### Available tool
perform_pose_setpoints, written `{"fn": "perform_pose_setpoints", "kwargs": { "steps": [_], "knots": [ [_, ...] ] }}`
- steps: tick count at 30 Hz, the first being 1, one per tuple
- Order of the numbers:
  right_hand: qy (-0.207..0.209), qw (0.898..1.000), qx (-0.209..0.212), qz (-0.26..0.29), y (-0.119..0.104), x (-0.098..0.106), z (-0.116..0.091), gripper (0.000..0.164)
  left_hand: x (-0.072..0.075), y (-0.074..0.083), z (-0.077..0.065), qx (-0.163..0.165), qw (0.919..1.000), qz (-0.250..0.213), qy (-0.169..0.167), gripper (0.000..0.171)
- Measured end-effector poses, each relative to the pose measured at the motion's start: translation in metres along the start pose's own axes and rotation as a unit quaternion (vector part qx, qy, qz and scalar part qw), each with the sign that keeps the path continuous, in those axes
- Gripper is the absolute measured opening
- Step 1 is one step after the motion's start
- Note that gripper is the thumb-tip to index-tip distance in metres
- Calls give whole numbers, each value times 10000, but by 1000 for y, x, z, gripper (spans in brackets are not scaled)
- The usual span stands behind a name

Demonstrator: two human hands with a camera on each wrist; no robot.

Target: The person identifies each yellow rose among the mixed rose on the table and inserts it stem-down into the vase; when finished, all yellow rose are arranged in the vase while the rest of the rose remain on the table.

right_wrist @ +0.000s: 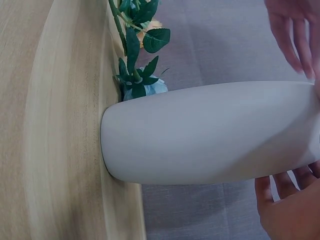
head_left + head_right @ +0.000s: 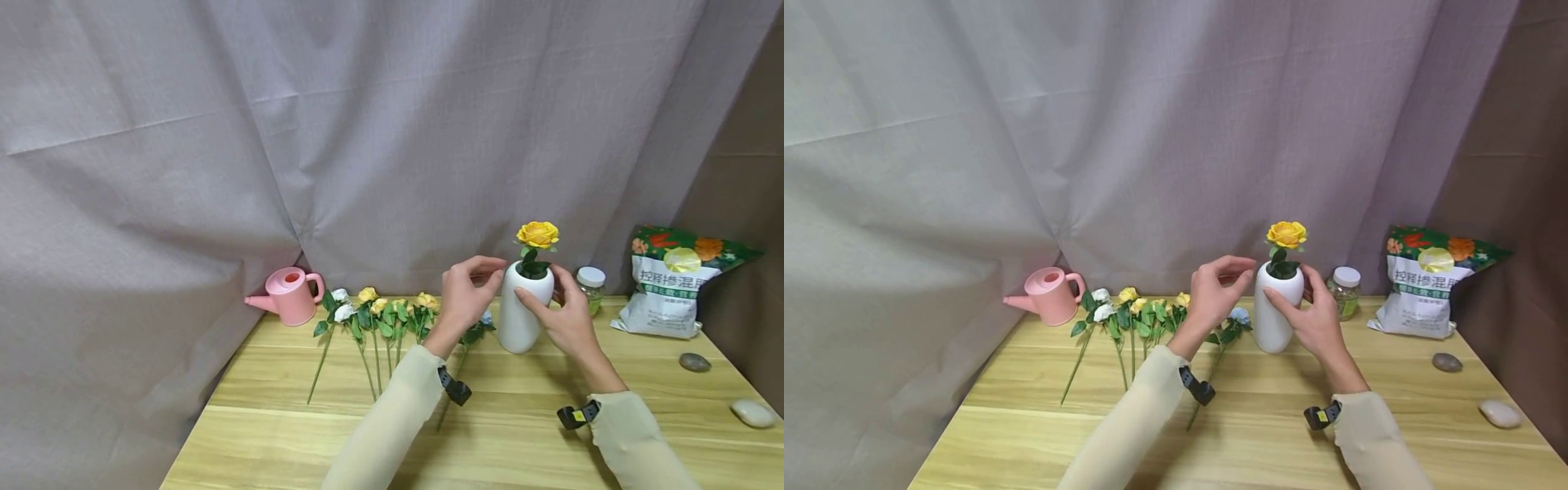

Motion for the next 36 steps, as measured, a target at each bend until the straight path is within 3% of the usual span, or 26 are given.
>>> {"fn": "perform_pose_setpoints", "kwargs": {
  "steps": [4,8,13,19,27,36],
  "knots": [
    [15,10000,-63,6,7,-2,1,75,21,-19,-15,131,9998,-115,82,15],
    [-20,10000,-77,15,8,-3,1,75,42,-51,-30,389,9991,-10,175,14],
    [-53,9999,-117,41,8,-5,1,76,78,-97,-45,810,9934,699,405,13],
    [-13,9998,-159,74,9,-3,1,75,106,-137,-64,1245,9816,1432,234,10],
    [-43,9998,-182,110,8,-4,1,75,105,-152,-75,1434,9712,1897,-122,9],
    [25,9998,-147,147,8,-3,1,74,99,-149,-79,1223,9678,2174,-337,5]
  ]
}}
Point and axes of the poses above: each hand's wrist, its own z-axis towards the middle knuckle, its own x-axis out of the back of the hand, y = z × x, the point moved 10 cm from there along z, towards the middle knuckle, and after that the axes turned 10 degrees about y, right-handed, at the moved point
